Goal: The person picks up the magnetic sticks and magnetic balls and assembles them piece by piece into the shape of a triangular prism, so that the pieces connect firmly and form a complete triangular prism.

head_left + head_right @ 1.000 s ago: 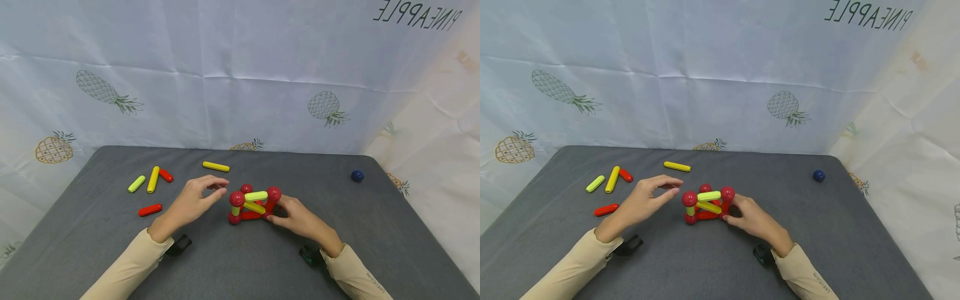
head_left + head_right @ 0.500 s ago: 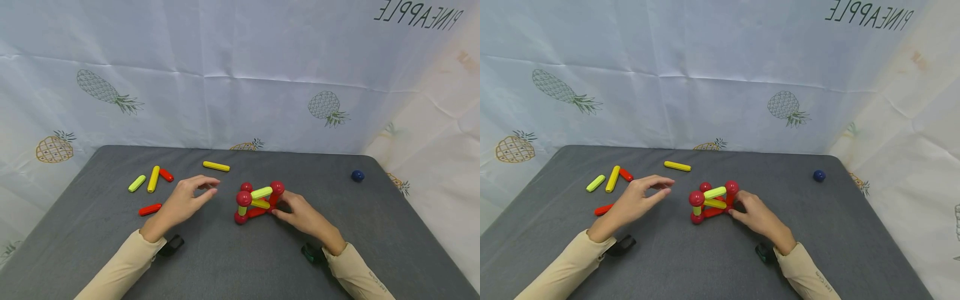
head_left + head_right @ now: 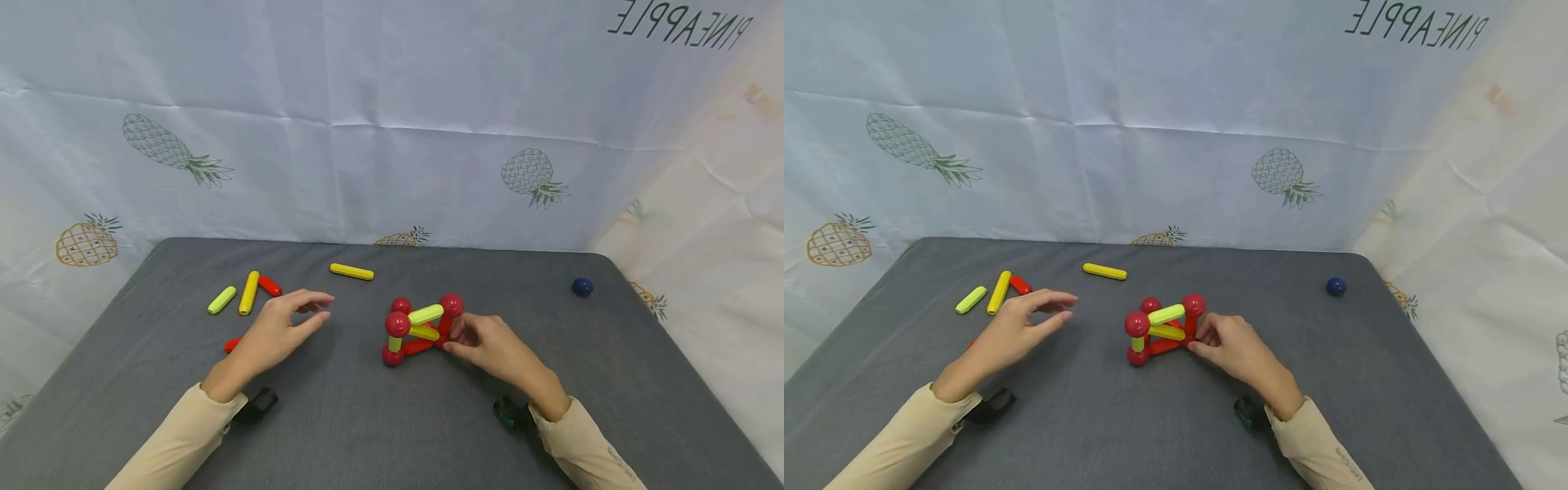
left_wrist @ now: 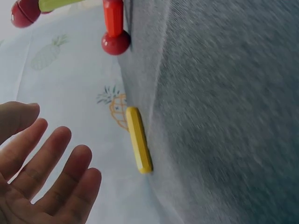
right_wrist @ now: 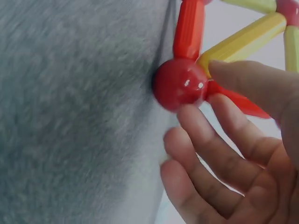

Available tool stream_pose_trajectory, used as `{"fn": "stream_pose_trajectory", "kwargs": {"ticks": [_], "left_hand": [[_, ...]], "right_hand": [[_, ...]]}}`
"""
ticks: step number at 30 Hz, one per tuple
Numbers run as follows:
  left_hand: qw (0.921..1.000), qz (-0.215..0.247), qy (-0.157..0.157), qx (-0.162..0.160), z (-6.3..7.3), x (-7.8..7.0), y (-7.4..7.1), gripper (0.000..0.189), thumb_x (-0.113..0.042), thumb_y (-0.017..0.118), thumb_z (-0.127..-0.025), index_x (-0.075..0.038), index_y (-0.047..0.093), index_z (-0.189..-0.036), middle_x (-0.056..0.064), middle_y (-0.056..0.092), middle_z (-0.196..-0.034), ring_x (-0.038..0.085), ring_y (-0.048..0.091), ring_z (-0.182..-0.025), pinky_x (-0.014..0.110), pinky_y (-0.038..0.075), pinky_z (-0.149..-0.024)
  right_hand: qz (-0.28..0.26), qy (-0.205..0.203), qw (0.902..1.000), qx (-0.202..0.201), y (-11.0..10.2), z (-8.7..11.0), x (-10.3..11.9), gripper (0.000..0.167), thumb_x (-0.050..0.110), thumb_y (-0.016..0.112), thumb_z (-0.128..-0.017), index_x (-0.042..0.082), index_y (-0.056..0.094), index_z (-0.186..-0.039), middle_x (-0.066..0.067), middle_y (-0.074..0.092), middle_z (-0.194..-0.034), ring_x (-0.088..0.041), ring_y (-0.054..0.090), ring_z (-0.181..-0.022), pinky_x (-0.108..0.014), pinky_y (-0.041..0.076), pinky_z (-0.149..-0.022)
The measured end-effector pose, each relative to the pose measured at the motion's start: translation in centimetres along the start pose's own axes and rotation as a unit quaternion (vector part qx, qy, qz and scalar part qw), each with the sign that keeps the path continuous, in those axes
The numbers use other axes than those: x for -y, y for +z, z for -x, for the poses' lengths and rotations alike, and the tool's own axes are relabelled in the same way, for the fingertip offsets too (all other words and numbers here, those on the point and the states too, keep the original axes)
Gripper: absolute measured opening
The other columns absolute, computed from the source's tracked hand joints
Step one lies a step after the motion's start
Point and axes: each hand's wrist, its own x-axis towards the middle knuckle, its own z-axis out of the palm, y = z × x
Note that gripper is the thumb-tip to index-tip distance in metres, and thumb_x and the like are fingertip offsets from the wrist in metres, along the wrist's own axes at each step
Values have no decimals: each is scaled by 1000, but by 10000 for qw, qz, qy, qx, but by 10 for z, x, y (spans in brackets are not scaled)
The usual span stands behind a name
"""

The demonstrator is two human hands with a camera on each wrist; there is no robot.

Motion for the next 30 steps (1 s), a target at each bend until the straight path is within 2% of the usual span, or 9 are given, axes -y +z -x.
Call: {"fn": "stream_pose_trajectory", "kwargs": {"ticks": [4, 7, 11, 15, 19, 24, 30], "left_hand": [[9999, -116, -16, -51, 5, 6, -5, 28, -6, 72, -89, -9, 70, -117, 9, 72, -113, 24, 68, -98, 47, 55, -87], [9997, -221, -57, -27, 9, 11, -9, 29, -5, 72, -89, -7, 69, -118, 9, 72, -114, 26, 67, -99, 47, 55, -87], [9993, -325, -156, 47, 14, 15, -14, 29, -7, 71, -91, -6, 68, -120, 10, 71, -116, 27, 66, -101, 49, 54, -89], [9988, -432, -226, 86, 18, 20, -20, 30, -8, 71, -91, -6, 68, -120, 10, 71, -116, 27, 66, -101, 50, 53, -89], [9979, -536, -271, 230, 21, 25, -27, 30, -10, 71, -91, -6, 68, -121, 9, 71, -117, 27, 66, -101, 50, 54, -88], [9961, -708, -297, 427, 26, 31, -37, 30, -12, 72, -90, -7, 69, -120, 8, 71, -116, 24, 66, -99, 47, 55, -85], [9921, -837, -534, 768, 30, 36, -46, 36, -14, 74, -89, -6, 67, -123, 9, 69, -120, 26, 65, -102, 46, 53, -84]], "right_hand": [[-359, -213, 9977, 525, 4, 2, 9, 16, 22, 74, -90, 7, 69, -97, 5, 70, -85, -1, 62, -74, -20, 53, -67], [-558, -418, 9931, 940, 11, 4, 16, 22, 19, 72, -92, 4, 69, -108, 5, 71, -87, -1, 62, -76, -21, 53, -69], [-583, -593, 9886, 1253, 19, 3, 24, 37, 20, 71, -93, 6, 62, -126, 8, 67, -83, 2, 57, -68, -20, 50, -63], [-460, -648, 9873, 1372, 25, 2, 27, 47, 21, 70, -94, 10, 55, -137, 11, 60, -77, 2, 50, -59, -19, 46, -59], [-301, -615, 9877, 1406, 28, 1, 27, 53, 22, 69, -94, 10, 51, -142, 11, 55, -75, 2, 48, -58, -18, 44, -58], [-200, -614, 9892, 1317, 32, 0, 25, 55, 25, 70, -93, 12, 51, -142, 11, 54, -77, 2, 48, -61, -19, 44, -58], [-70, -739, 9902, 1186, 33, -1, 23, 51, 28, 71, -93, 12, 53, -139, 11, 54, -80, 2, 48, -65, -18, 45, -61]]}}
